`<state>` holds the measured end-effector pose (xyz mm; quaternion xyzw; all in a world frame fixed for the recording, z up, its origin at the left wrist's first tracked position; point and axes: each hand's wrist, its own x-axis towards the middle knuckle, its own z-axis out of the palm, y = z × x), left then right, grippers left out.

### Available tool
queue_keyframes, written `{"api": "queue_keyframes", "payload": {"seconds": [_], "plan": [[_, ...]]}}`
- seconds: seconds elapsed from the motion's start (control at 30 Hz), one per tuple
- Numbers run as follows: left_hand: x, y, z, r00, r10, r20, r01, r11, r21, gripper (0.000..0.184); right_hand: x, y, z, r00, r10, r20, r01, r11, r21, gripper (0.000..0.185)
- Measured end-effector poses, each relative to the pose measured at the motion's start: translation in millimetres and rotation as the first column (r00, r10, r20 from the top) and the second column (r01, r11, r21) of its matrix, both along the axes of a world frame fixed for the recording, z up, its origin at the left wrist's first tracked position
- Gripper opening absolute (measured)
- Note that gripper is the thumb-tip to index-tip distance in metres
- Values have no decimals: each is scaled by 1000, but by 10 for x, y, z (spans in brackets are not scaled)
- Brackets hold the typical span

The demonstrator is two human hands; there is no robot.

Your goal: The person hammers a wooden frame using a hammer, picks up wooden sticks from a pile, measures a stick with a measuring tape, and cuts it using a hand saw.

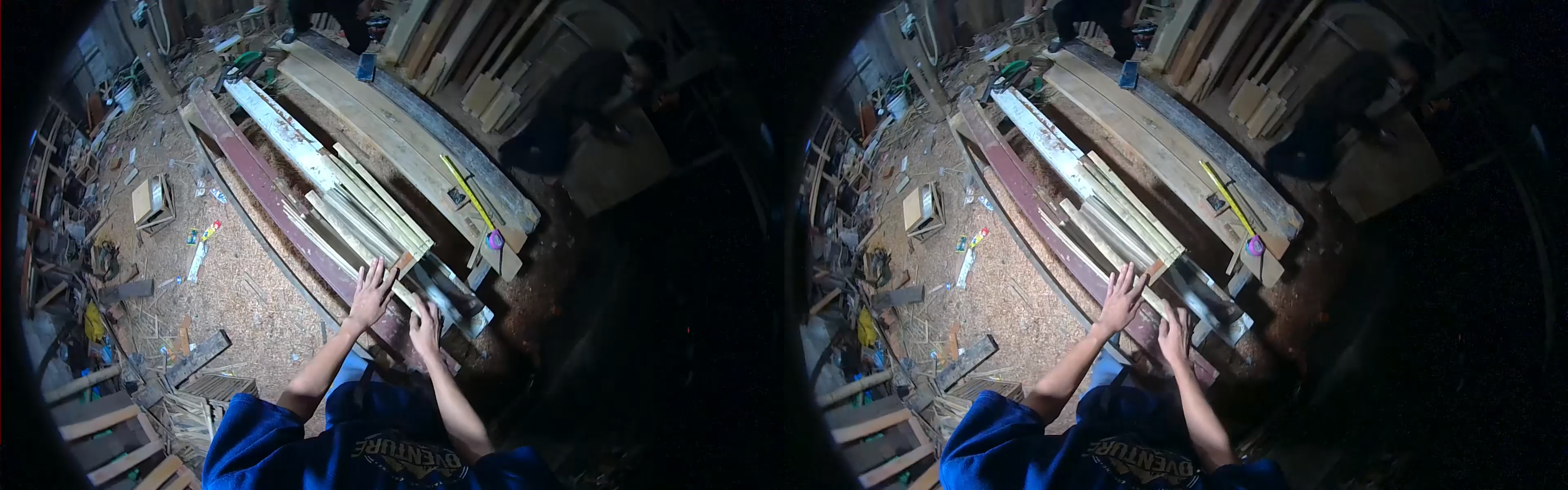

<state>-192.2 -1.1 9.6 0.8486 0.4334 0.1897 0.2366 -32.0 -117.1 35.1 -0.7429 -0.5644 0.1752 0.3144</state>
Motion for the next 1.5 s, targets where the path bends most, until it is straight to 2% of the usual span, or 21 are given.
{"api": "queue_keyframes", "payload": {"seconds": [0.07,0.2,0.27,0.33,0.4,0.5,0.63,0.7,0.8,0.9,1.33,1.5], "plan": [[39,18,-4,1000,0,-18,0,1000,-14,71,77,-44,-106,996,84,-8,-84,996,-2,64],[155,-50,18,997,78,-13,-78,997,15,81,339,32,-136,973,217,-84,-213,976,51,55],[262,-92,57,992,120,22,-120,993,-23,83,483,212,-68,972,234,-5,-233,972,10,58],[335,-65,61,989,143,30,-141,988,-66,89,587,370,-53,960,279,-10,-279,960,36,58],[424,-4,-36,983,181,24,-181,983,-33,80,648,496,-130,955,298,-8,-297,953,61,58],[550,127,-31,968,249,34,-248,968,-32,66,676,541,-68,948,304,-97,-297,952,78,57],[611,315,-28,955,295,40,-296,955,23,61,753,558,-201,945,303,-121,-295,952,81,52],[616,361,-29,966,258,6,-258,966,36,58,759,588,-214,949,288,-128,-280,957,77,46],[628,361,-48,955,275,-115,-262,958,117,60,744,580,-228,963,263,-58,-259,963,67,44],[623,357,-58,949,282,-143,-267,956,118,60,742,574,-193,966,255,-37,-254,967,12,45],[666,398,-7,942,309,-133,-300,951,79,59,705,797,-207,964,267,1,-267,963,29,48],[678,415,-52,940,311,-138,-297,948,118,58,692,793,-195,970,243,-18,-242,970,5,47]]}}
